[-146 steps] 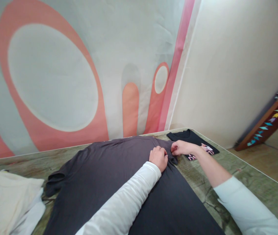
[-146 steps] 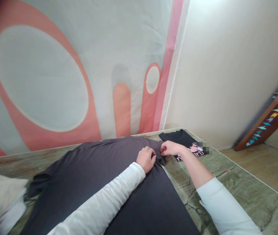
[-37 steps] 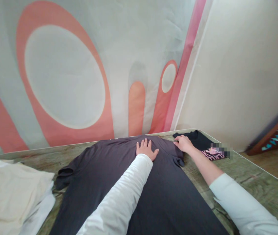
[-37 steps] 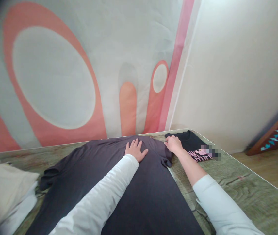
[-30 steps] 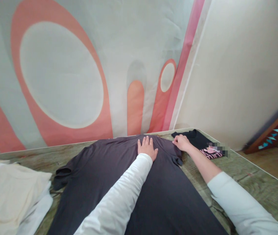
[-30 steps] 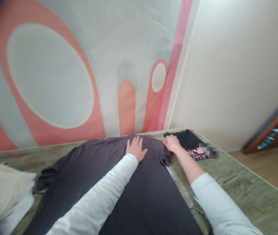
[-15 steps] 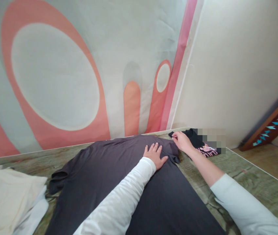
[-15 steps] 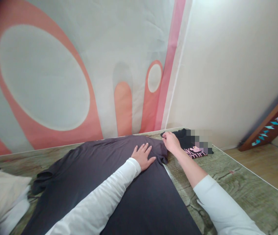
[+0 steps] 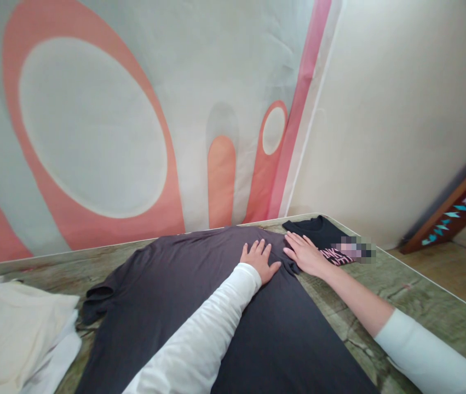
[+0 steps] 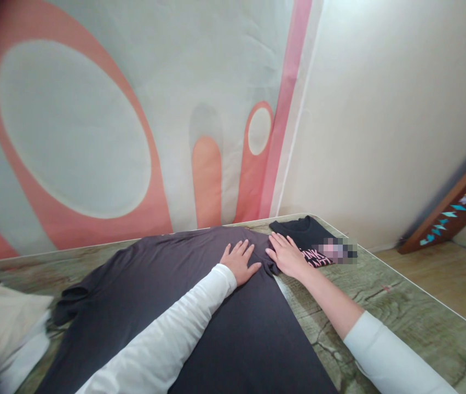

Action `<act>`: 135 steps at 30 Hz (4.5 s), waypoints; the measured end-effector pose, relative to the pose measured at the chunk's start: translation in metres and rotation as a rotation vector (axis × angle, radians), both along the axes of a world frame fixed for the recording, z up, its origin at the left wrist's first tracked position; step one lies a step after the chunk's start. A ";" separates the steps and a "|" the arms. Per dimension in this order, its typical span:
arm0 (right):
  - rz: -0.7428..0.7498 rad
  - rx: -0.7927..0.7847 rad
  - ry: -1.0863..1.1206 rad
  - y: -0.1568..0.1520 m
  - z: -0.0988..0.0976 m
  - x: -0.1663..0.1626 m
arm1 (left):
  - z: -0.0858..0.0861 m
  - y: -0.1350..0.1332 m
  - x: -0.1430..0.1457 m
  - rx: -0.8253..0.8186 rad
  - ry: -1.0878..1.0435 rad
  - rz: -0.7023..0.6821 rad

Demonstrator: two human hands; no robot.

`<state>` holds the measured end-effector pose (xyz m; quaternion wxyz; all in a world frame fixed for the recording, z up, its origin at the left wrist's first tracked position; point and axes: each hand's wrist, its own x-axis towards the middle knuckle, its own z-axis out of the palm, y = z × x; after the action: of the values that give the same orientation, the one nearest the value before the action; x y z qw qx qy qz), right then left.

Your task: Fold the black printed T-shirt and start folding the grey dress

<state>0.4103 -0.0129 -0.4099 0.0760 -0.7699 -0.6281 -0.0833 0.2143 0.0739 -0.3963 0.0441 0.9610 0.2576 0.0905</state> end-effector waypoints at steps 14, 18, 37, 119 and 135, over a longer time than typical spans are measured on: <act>0.320 0.029 0.242 0.058 0.023 -0.015 | 0.004 -0.002 -0.003 -0.001 0.010 0.001; 0.378 0.028 0.277 0.078 0.014 -0.014 | 0.005 -0.002 -0.003 -0.006 0.018 0.004; 0.153 0.095 0.082 0.002 0.014 0.006 | 0.004 -0.002 -0.002 0.002 0.023 0.003; 0.239 0.243 0.008 -0.061 0.036 -0.037 | 0.014 -0.034 -0.005 -0.087 0.102 -0.142; 0.326 -0.053 0.184 -0.059 -0.009 -0.039 | 0.035 0.031 -0.173 -0.145 0.258 0.382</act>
<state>0.3716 -0.0716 -0.4190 0.1252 -0.6640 -0.7369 0.0176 0.0411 0.1044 -0.3610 0.0618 0.8928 0.4438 -0.0452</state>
